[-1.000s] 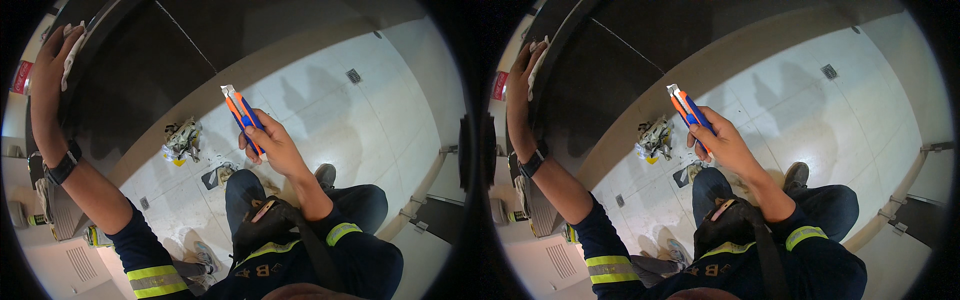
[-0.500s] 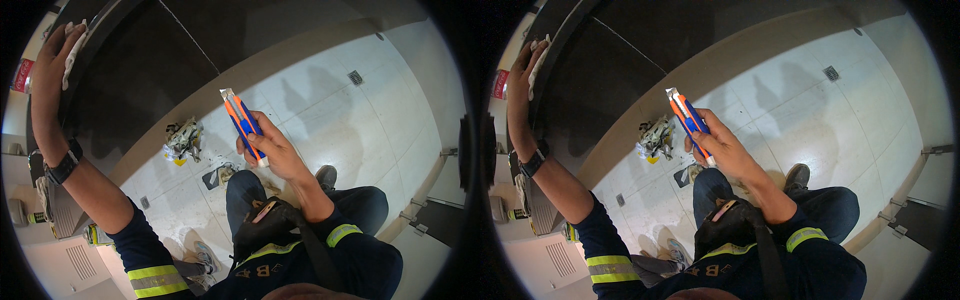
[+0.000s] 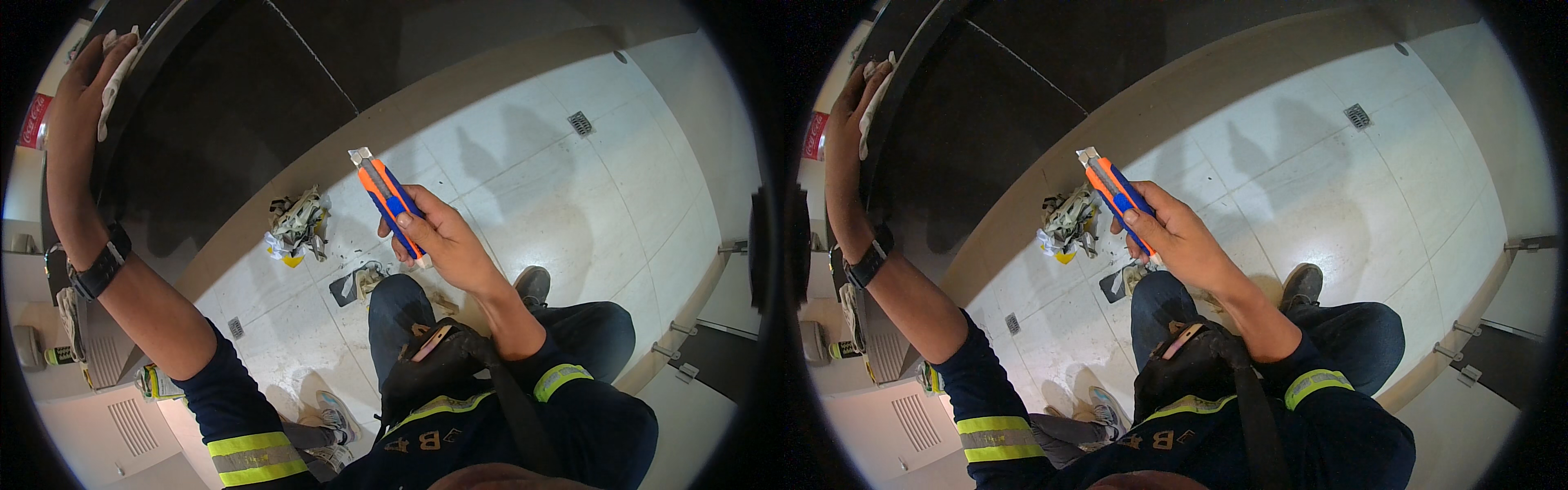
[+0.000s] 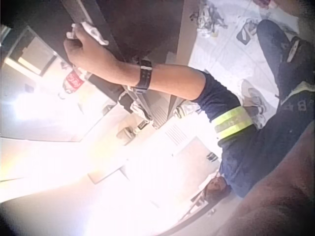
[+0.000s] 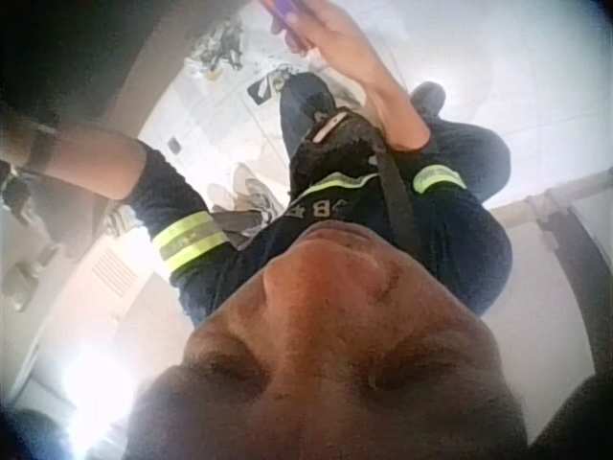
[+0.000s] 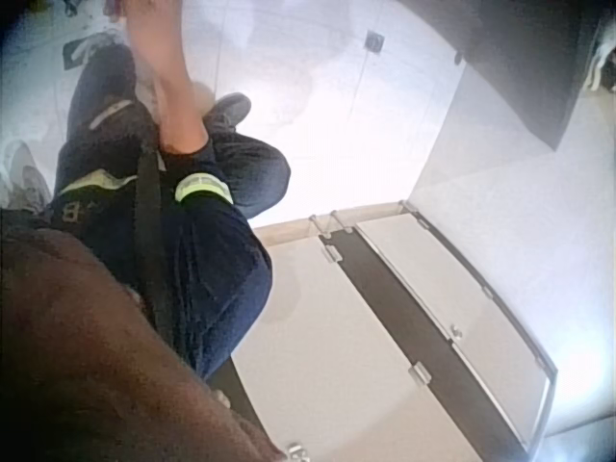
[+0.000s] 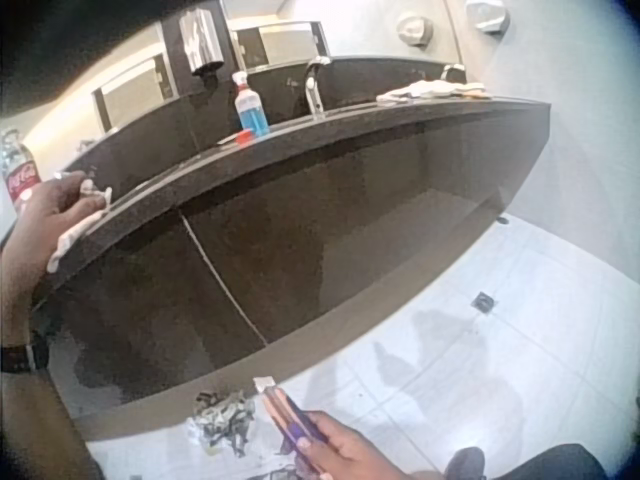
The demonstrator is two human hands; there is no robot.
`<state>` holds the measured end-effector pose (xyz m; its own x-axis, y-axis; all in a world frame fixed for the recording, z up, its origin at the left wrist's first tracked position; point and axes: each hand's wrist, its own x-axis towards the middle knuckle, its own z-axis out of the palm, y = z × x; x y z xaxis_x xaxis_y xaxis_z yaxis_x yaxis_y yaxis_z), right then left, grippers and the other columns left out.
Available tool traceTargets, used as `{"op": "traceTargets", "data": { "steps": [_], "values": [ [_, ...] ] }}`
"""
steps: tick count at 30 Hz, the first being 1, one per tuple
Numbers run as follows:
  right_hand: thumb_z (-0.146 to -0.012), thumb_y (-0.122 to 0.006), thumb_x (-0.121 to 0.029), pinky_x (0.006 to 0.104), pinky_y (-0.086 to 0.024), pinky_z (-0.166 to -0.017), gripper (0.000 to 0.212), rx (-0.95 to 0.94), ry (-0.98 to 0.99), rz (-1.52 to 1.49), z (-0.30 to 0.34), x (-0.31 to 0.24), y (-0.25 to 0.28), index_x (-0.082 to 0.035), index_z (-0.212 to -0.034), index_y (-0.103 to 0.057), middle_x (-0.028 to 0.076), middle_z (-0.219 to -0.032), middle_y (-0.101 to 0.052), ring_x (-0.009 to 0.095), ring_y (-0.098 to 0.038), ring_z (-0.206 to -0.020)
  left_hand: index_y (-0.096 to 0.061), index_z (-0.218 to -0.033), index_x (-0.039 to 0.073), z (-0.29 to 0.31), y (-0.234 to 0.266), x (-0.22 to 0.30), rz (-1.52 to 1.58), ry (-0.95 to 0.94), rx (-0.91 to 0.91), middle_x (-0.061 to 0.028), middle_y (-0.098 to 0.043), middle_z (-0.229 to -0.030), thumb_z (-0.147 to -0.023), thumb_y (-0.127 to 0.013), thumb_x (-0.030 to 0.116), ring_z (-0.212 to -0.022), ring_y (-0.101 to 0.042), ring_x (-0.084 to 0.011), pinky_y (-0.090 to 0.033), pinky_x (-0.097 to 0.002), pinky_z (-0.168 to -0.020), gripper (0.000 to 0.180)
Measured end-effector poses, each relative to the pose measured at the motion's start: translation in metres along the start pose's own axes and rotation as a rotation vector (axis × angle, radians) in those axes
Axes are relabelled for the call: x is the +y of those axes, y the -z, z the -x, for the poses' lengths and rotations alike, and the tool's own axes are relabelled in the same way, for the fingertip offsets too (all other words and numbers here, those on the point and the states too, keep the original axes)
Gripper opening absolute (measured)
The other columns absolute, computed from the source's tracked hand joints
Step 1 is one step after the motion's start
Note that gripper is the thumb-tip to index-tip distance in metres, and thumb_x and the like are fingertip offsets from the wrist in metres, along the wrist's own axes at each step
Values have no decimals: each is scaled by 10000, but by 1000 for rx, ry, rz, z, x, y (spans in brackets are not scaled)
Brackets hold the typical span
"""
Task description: The person uses a utility knife to scrape adhesive residue from a dark countertop, then wipes the area with a white cloth. A Coca-Cola bottle is moved aside and later returned to the counter.
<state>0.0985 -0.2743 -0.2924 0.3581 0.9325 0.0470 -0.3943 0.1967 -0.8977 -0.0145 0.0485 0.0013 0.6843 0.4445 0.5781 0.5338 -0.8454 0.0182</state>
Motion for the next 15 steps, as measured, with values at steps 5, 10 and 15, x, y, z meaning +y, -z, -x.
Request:
{"op": "traceTargets", "data": {
  "steps": [5, 10, 15],
  "values": [
    [-1122, -489, -232, 287, -499, -685, 492, 22, 61, -36, 3, 0, -6, -12, -1551, -393, 84, -1008, -624, 111, -559, -765, -667, -1413, 118, 0, 2, -2, 20, -146, 21, -158, -691, -1348, -1026, -624, 483, -1144, -703, -229, -523, -313, -987, 534],
    [-1128, -475, -247, 265, -472, -660, 448, -8, 73, 30, 2, -2, -1, -5, -1503, -432, 85, -975, -617, 99, -527, -718, -654, -1423, 96, 5, -2, 8, 48, -9, 43, -167, -702, -1327, -1023, -631, 476, -1146, -704, -226, -514, -298, -994, 552],
    [-1134, -465, -258, 244, -447, -635, 352, 30, 57, 19, 3, -3, 0, -1, -1370, -511, 74, -914, -612, 83, -506, -670, -649, -1423, 83, 2, -1, 5, 32, -23, 22, -179, -705, -1318, -1030, -626, 455, -1152, -703, -226, -508, -293, -1009, 542]
  ]
}}
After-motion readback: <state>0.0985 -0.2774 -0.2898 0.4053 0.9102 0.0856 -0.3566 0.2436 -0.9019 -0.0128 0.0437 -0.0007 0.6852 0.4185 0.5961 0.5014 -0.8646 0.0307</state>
